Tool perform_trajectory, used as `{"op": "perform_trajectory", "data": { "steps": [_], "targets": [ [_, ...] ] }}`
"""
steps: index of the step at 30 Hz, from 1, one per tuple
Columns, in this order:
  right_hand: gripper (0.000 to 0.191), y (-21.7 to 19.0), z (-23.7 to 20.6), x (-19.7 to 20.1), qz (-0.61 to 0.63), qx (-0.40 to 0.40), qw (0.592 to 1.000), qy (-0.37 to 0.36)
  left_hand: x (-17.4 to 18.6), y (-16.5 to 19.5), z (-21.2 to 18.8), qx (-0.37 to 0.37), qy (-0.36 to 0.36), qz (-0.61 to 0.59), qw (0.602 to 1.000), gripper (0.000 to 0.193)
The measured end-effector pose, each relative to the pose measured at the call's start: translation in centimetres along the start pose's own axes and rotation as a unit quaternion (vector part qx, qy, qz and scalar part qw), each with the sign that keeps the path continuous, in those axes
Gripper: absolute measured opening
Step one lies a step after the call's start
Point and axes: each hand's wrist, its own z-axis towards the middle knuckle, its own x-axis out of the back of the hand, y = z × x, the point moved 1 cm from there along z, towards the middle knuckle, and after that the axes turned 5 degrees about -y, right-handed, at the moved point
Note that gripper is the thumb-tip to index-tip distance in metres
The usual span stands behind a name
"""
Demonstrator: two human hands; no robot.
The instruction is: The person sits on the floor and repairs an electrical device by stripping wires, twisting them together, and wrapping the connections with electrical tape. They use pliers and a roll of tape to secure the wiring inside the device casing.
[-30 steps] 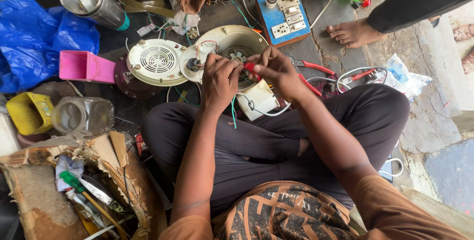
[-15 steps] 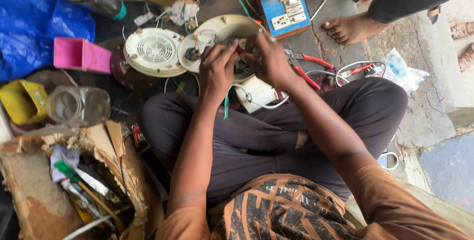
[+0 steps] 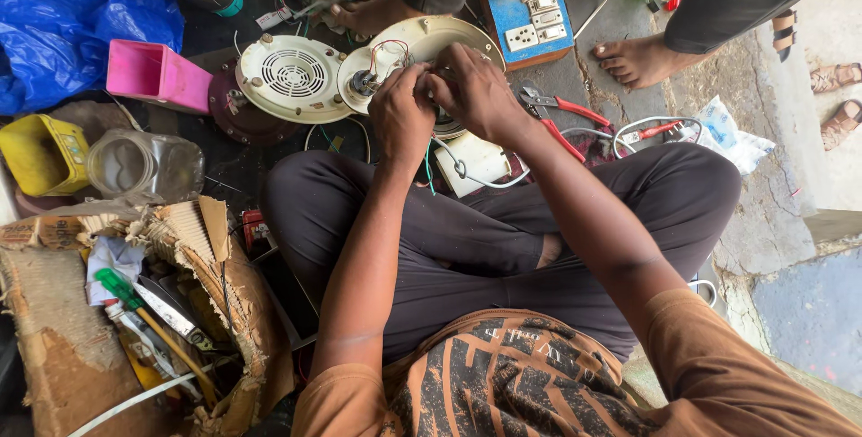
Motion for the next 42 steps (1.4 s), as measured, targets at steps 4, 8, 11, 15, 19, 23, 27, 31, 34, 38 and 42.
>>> {"op": "perform_trajectory", "data": {
  "steps": [4,8,11,15,19,23,27,31,34,38,42],
  "targets": [
    [0.031,0.0,0.0,-0.4,-0.008,-0.026,1.0,0.001,0.3,0.2,0.2,0.019,-0.041,-0.062,0.997,0.015],
    [0.028,-0.7,0.7,0.0,-0.029,-0.018,0.999,0.023,0.7,0.7,0.6,-0.016,-0.066,-0.105,0.992,0.025],
    [0.033,-0.9,0.8,0.0,-0.028,-0.029,0.998,0.048,0.8,0.8,0.7,-0.035,-0.08,-0.112,0.99,0.025],
    [0.028,0.2,0.6,-0.7,-0.009,-0.009,0.997,0.072,0.3,1.1,0.7,-0.005,-0.038,-0.077,0.996,0.019],
    [0.024,-1.5,1.0,0.3,-0.012,0.036,0.996,0.079,0.2,0.7,0.7,-0.014,-0.032,-0.02,0.999,0.019],
    [0.021,-10.4,-1.3,2.1,0.023,0.114,0.992,0.043,-0.5,-0.5,1.8,0.122,-0.093,0.061,0.986,0.012],
    [0.016,-15.7,-6.0,1.8,0.146,0.201,0.965,-0.082,-1.2,-0.9,2.5,0.072,0.002,-0.049,0.996,0.014],
    [0.012,-9.4,-5.7,3.2,0.212,0.089,0.97,-0.074,-0.7,-1.5,2.6,0.122,-0.02,-0.3,0.946,0.019],
    [0.013,-6.1,-5.3,5.1,0.212,0.025,0.977,-0.02,-0.3,-1.3,2.1,0.173,-0.006,-0.356,0.918,0.019],
    [0.026,-4.7,-4.9,6.5,0.052,-0.039,0.998,0.023,0.0,-1.0,1.9,0.222,-0.001,-0.377,0.899,0.022],
    [0.019,-2.8,-5.3,5.3,-0.009,-0.095,0.995,0.031,0.3,-0.7,2.0,0.227,0.007,-0.39,0.892,0.025]
  ]
}}
